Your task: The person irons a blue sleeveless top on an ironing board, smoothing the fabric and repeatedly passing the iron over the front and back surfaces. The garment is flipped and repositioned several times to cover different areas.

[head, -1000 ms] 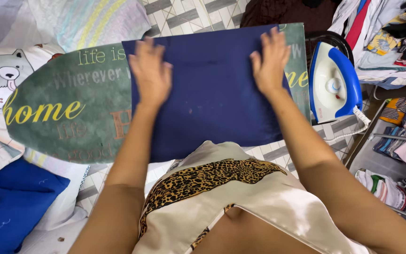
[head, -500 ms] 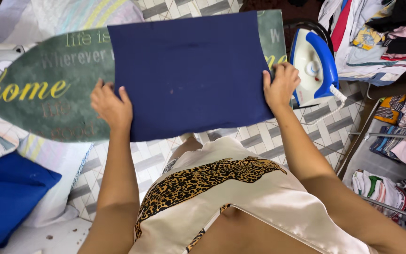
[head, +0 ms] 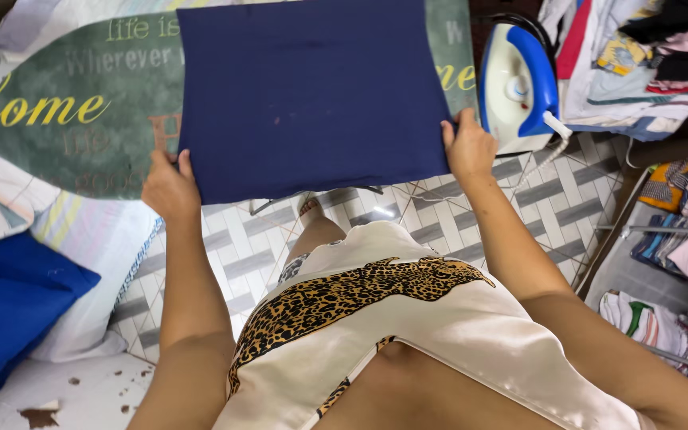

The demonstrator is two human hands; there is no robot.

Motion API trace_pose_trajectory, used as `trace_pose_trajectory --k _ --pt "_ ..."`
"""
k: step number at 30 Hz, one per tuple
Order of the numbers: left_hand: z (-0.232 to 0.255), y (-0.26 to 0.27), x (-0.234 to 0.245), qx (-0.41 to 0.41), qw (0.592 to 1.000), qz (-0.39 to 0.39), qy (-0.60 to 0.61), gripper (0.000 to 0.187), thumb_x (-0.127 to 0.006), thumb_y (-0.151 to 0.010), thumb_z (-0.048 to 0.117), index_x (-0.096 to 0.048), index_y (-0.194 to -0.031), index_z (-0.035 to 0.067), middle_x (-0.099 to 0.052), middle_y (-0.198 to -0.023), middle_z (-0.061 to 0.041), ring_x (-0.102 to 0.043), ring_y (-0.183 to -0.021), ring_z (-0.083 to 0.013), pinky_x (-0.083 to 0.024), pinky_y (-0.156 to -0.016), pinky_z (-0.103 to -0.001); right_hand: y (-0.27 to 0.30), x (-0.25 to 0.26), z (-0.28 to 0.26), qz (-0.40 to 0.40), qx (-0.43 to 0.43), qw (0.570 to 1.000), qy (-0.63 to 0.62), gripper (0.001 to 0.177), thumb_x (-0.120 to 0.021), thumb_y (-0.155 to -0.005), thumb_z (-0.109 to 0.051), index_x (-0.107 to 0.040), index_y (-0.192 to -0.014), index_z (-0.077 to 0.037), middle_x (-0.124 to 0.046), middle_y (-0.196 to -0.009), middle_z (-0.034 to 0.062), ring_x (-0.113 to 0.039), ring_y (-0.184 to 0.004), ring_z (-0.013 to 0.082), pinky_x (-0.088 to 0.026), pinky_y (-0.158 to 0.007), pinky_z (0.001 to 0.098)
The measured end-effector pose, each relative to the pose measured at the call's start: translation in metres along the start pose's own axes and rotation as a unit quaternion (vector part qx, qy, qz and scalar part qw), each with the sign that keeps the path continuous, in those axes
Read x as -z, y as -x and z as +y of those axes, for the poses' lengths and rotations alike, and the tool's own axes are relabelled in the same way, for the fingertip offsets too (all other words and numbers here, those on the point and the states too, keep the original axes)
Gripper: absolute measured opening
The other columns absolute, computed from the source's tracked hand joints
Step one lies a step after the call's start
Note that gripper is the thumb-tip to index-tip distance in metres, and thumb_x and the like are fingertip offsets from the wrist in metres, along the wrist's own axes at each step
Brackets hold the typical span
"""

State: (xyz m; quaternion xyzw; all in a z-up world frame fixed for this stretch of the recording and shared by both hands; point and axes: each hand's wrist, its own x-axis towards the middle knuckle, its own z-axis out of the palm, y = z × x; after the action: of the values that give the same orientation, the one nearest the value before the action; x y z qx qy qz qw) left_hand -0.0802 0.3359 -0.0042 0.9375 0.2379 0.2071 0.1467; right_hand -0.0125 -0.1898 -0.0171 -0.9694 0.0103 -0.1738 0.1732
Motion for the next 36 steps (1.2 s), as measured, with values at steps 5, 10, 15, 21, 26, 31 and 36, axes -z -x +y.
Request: trace_pose_trajectory --k 5,10,15,21,26,31,36 --pt "0.042 0.006 0.0 -0.097 0.995 0.006 -0.006 0.039 -0.074 -0.1 0.026 -0.061 -0.129 0.005 -0.055 -0.14 -0.019 -0.045 -0.135 -0.0404 -0.033 -0.111 -0.059 -0.008 0.033 0.013 0.124 0.11 0.986 0.015 0.032 -0.079 -0.094 -0.02 -0.062 -0.118 -0.006 -0.065 -0.112 0.0169 -0.058 -0.107 0.0414 -0.045 -0.089 0.0517" --pt "0.132 0.009 -0.042 -0.306 0.948 -0.08 0.035 0.062 -0.07 -0.1 0.036 -0.053 -0.147 -0.001 -0.035 -0.163 -0.027 -0.022 -0.153 -0.0459 -0.011 -0.118 -0.071 -0.084 0.058 0.067 0.178 0.054 0.979 0.082 0.041 -0.083 -0.087 -0.02 -0.063 -0.121 -0.008 -0.054 -0.128 0.0185 -0.05 -0.119 0.0429 -0.039 -0.093 0.0551" --pt "0.196 0.019 -0.074 -0.383 0.904 -0.177 0.063 0.079 -0.061 -0.1 0.051 -0.042 -0.156 -0.002 -0.019 -0.168 -0.028 -0.011 -0.155 -0.0474 -0.003 -0.117 -0.074 -0.118 0.039 0.105 -0.023 -0.137 0.99 -0.001 0.044 -0.072 -0.096 -0.028 -0.054 -0.128 -0.004 -0.067 -0.11 0.0289 -0.064 -0.101 0.0507 -0.05 -0.088 0.0571" --pt "0.191 0.035 -0.083 -0.416 0.888 -0.182 0.068 0.08 -0.054 -0.103 0.055 -0.038 -0.161 0.002 -0.021 -0.17 -0.024 -0.012 -0.158 -0.0458 -0.004 -0.121 -0.071 -0.121 0.057 0.094 0.018 -0.102 0.995 -0.007 0.039 -0.069 -0.097 -0.022 -0.055 -0.129 -0.005 -0.07 -0.107 0.029 -0.066 -0.099 0.0516 -0.051 -0.088 0.0577" --pt "0.19 0.032 -0.084 -0.425 0.883 -0.191 0.058 0.083 -0.055 -0.101 0.057 -0.038 -0.159 0.0 -0.021 -0.169 -0.025 -0.012 -0.157 -0.0459 -0.004 -0.12 -0.071 -0.123 0.114 0.023 0.073 -0.013 0.996 -0.049 0.04 -0.073 -0.103 -0.021 -0.052 -0.13 0.0 -0.07 -0.108 0.0306 -0.066 -0.097 0.052 -0.052 -0.084 0.0566" --pt "0.193 0.02 -0.073 -0.425 0.879 -0.209 0.055 0.084 -0.055 -0.098 0.059 -0.037 -0.158 0.003 -0.02 -0.168 -0.023 -0.011 -0.156 -0.0447 -0.003 -0.118 -0.072 -0.118 0.109 -0.062 -0.092 -0.146 0.968 -0.185 0.05 -0.059 -0.099 -0.025 -0.044 -0.146 -0.016 -0.072 -0.108 0.0256 -0.074 -0.091 0.0411 -0.057 -0.087 0.0502" --pt "0.182 0.021 -0.059 -0.437 0.877 -0.201 0.009 0.087 -0.052 -0.093 0.064 -0.036 -0.159 0.01 -0.019 -0.167 -0.022 -0.011 -0.154 -0.0441 -0.003 -0.117 -0.071 -0.141 0.033 -0.1 -0.076 -0.05 0.994 -0.064 0.052 -0.063 -0.1 -0.029 -0.048 -0.15 -0.027 -0.067 -0.12 0.0269 -0.065 -0.109 0.0453 -0.05 -0.095 0.0538"
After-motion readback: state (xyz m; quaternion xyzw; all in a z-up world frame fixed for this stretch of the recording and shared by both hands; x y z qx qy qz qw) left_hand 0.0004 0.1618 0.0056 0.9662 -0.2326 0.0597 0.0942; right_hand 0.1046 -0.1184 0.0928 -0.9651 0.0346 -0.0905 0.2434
